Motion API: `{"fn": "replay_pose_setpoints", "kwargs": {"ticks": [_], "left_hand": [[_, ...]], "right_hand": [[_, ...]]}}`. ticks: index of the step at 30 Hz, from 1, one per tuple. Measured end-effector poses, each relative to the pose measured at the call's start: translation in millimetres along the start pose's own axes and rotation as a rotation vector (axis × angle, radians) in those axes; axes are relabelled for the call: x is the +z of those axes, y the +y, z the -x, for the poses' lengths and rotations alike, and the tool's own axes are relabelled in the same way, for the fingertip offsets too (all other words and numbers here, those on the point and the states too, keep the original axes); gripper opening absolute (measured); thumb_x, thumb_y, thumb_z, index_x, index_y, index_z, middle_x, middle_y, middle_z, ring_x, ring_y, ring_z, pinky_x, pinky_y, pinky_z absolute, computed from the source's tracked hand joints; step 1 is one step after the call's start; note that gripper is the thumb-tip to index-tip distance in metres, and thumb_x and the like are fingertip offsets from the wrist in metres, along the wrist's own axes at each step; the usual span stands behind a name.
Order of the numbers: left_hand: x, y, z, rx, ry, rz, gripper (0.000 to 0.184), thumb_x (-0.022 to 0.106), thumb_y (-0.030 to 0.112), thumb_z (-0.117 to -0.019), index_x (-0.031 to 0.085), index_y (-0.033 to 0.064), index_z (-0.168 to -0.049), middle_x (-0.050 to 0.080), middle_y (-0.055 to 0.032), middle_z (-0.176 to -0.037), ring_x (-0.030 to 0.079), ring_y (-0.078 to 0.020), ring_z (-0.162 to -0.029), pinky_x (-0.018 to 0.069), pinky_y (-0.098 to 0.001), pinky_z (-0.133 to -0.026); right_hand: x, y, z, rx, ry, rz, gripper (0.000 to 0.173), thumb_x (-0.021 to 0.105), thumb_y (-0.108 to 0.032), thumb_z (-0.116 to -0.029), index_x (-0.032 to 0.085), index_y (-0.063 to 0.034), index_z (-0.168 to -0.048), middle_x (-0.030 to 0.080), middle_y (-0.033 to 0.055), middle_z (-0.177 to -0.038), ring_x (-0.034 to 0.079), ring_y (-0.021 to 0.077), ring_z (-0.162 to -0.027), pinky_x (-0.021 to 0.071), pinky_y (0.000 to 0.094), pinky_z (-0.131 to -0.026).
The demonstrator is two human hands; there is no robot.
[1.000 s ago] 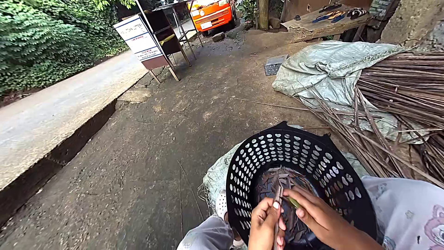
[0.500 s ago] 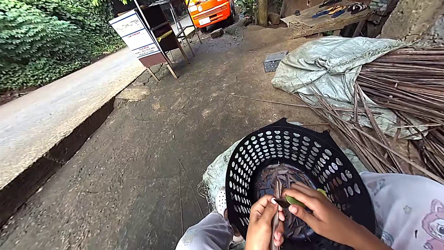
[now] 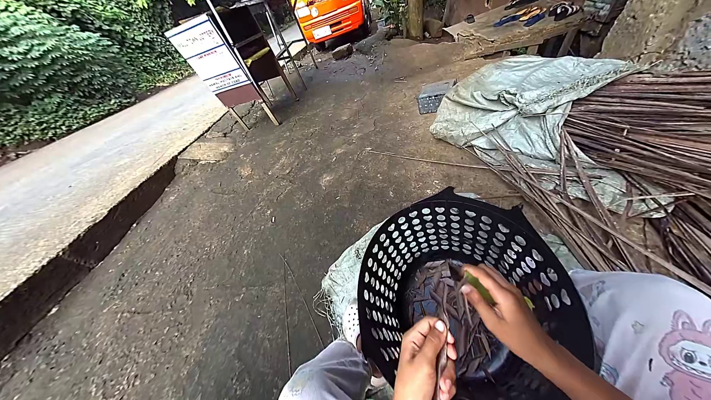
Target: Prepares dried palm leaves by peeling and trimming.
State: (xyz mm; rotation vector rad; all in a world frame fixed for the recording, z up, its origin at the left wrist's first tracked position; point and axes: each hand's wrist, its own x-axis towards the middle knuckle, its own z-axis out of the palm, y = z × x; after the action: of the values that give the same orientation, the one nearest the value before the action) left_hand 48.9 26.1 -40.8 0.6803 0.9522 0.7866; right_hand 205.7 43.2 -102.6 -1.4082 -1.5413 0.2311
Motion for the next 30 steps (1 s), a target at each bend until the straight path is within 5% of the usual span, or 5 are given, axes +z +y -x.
{"fn": "replay_pose_setpoints", "kwargs": {"ticks": [8, 16, 23, 27, 30], "left_hand": [[-5, 2, -1, -0.023, -0.015, 0.028, 0.041, 0.023, 0.002, -0.1056, 0.053, 0.0124, -0.080, 0.051, 0.0130, -0.057, 0.041, 0.0105, -0.039, 0.0362, -0.0050, -0.040], [-11, 1, -5, -0.025, -0.117, 0.157, 0.042, 0.022, 0.005, -0.1045, 0.054, 0.0139, -0.080, 0.053, 0.0137, -0.059, 0.042, 0.0110, -0.040, 0.0366, -0.0043, -0.040], [-14, -1, -4, -0.022, -0.119, 0.161, 0.042, 0.022, 0.005, -0.1037, 0.055, 0.0136, -0.079, 0.054, 0.0131, -0.059, 0.043, 0.0106, -0.039, 0.0379, -0.0044, -0.040], [-14, -1, -4, -0.036, -0.104, 0.155, 0.042, 0.022, 0.005, -0.1047, 0.054, 0.0127, -0.079, 0.053, 0.0125, -0.059, 0.043, 0.0105, -0.039, 0.0380, -0.0044, -0.040], [-13, -1, -5, -0.030, -0.105, 0.148, 0.041, 0.023, 0.005, -0.1045, 0.055, 0.0131, -0.079, 0.054, 0.0130, -0.059, 0.044, 0.0107, -0.040, 0.0380, -0.0045, -0.040]], "right_hand": [[-27, 2, -10, 0.010, -0.469, -0.519, 0.035, 0.052, -0.018, -0.0979, 0.070, 0.0119, -0.100, 0.068, 0.0129, -0.082, 0.052, -0.0032, -0.070, 0.0411, 0.0101, -0.066], [-14, 0, -4, -0.057, -0.286, -0.259, 0.035, 0.055, -0.030, -0.0948, 0.075, -0.0008, -0.095, 0.067, 0.0107, -0.077, 0.060, 0.0145, -0.063, 0.0455, 0.0292, -0.055], [-12, 4, -17, 0.015, -0.058, -0.092, 0.037, 0.053, -0.025, -0.0962, 0.073, 0.0066, -0.099, 0.068, 0.0176, -0.083, 0.064, 0.0227, -0.066, 0.0501, 0.0376, -0.058], [-28, 7, -24, 0.040, -0.213, -0.355, 0.034, 0.052, -0.019, -0.0968, 0.070, 0.0105, -0.097, 0.068, 0.0101, -0.083, 0.054, -0.0037, -0.072, 0.0430, 0.0105, -0.068], [-29, 2, -18, 0.023, -0.479, -0.538, 0.034, 0.055, -0.018, -0.0955, 0.070, 0.0110, -0.102, 0.069, 0.0109, -0.085, 0.054, -0.0042, -0.073, 0.0425, 0.0099, -0.069]]}}
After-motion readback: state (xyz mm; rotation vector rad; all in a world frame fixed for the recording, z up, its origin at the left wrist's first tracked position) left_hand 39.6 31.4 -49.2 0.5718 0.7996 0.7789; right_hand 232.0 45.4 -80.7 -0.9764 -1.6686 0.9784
